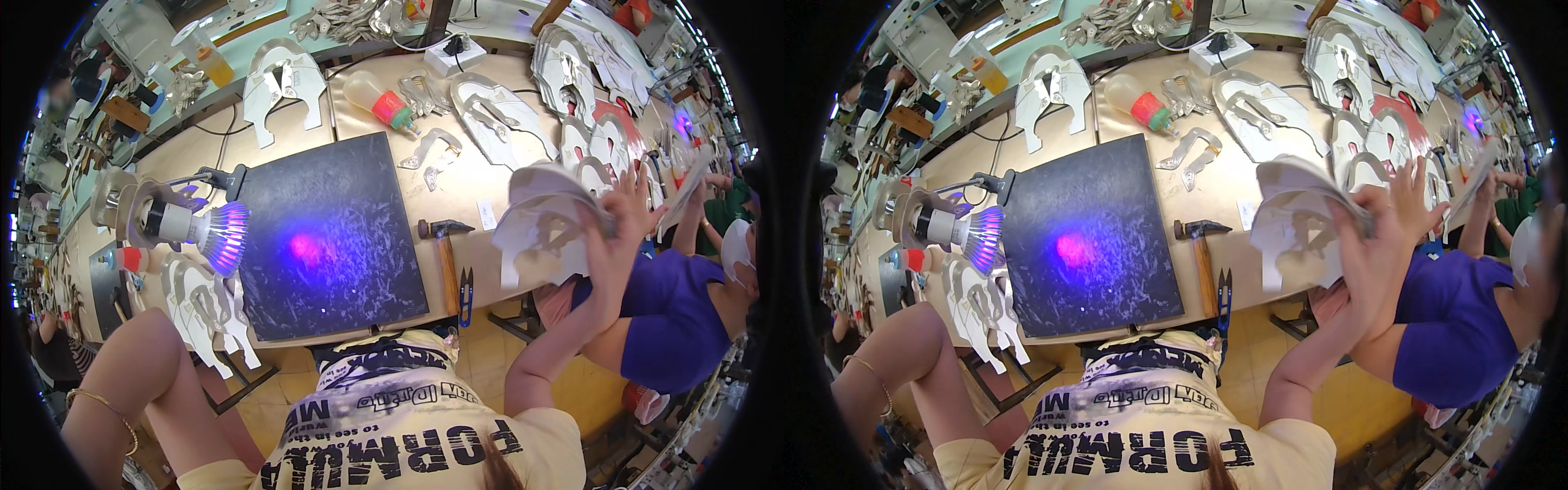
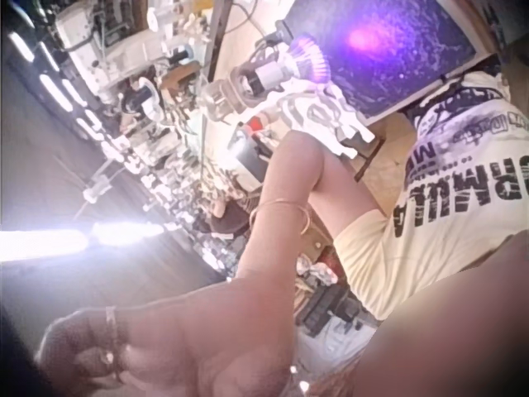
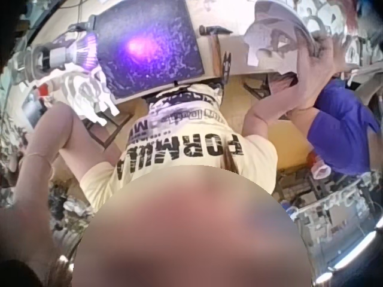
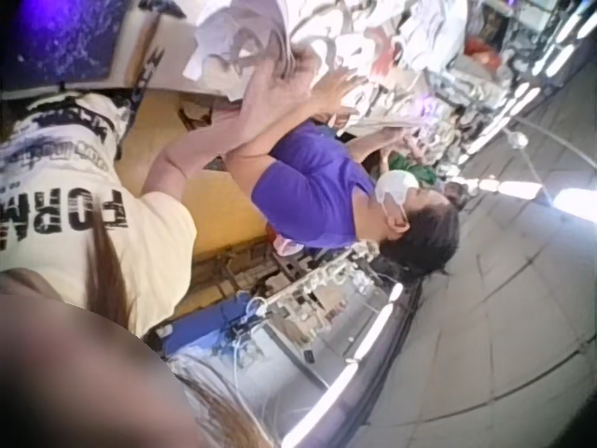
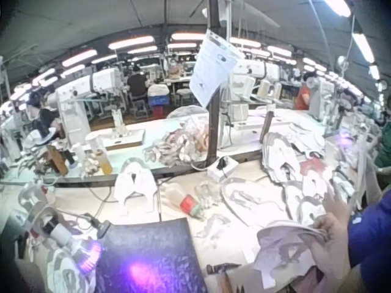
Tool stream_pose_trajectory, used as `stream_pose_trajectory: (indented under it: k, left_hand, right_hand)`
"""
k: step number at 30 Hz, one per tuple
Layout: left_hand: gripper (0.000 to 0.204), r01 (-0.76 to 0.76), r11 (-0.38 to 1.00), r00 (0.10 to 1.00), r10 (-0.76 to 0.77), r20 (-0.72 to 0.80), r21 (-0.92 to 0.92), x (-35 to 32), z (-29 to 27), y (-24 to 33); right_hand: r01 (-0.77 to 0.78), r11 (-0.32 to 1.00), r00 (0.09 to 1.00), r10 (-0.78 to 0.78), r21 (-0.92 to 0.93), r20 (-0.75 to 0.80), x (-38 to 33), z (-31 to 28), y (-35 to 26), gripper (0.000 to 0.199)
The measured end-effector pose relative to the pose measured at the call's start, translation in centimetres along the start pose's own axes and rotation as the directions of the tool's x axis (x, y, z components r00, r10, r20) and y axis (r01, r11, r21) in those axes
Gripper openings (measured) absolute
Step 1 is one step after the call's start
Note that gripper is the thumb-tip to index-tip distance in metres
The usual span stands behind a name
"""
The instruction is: The person assembles decorative parts by hand, using a UV lamp to cure adhesive on white and silver components. They handle multiple pieces, align them, and apply glue before curing under the lamp.
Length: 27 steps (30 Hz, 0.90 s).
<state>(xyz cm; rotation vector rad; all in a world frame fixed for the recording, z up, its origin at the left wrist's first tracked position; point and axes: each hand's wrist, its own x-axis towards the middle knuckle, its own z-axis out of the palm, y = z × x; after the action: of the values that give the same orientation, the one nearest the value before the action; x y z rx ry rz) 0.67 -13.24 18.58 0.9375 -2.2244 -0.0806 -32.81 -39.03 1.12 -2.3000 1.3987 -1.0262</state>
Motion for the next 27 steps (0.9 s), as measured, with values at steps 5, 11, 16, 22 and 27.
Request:
stream_pose_trajectory:
  k: [5,11,16,22,27]
  left_hand:
    - [0.059,0.113,0.99,0.972,-0.128,-0.196,-0.084,-2.3,4.1,-1.4]
    - [0.066,0.606,0.755,0.72,-0.655,-0.229,-0.25,-6.7,15.6,-4.8]
    - [0.061,0.487,-0.147,0.113,-0.967,0.229,-0.861,-14.1,21.5,-8.2]
    - [0.068,0.801,0.22,0.187,-0.975,-0.116,-0.556,-18.5,23.9,-7.6]
    - [0.059,0.862,0.286,0.196,-0.949,-0.246,-0.418,-18.0,24.8,-6.5]
  right_hand:
    - [0.073,0.843,0.939,0.121,0.532,-0.321,-0.3,-2.2,-4.4,0.021]
    - [-0.254,0.638,0.965,0.223,0.727,0.141,-1.2,3.6,-6.2,0.038]
    - [-0.321,0.792,0.801,-0.065,0.519,0.595,-2.4,18.0,-7.4,0.05]
    - [0.212,0.957,0.929,-0.261,0.198,0.264,-6.3,21.8,-9.2,0.043]
    - [0.146,0.928,0.948,-0.23,0.342,0.219,-7.6,17.5,-8.6,0.021]
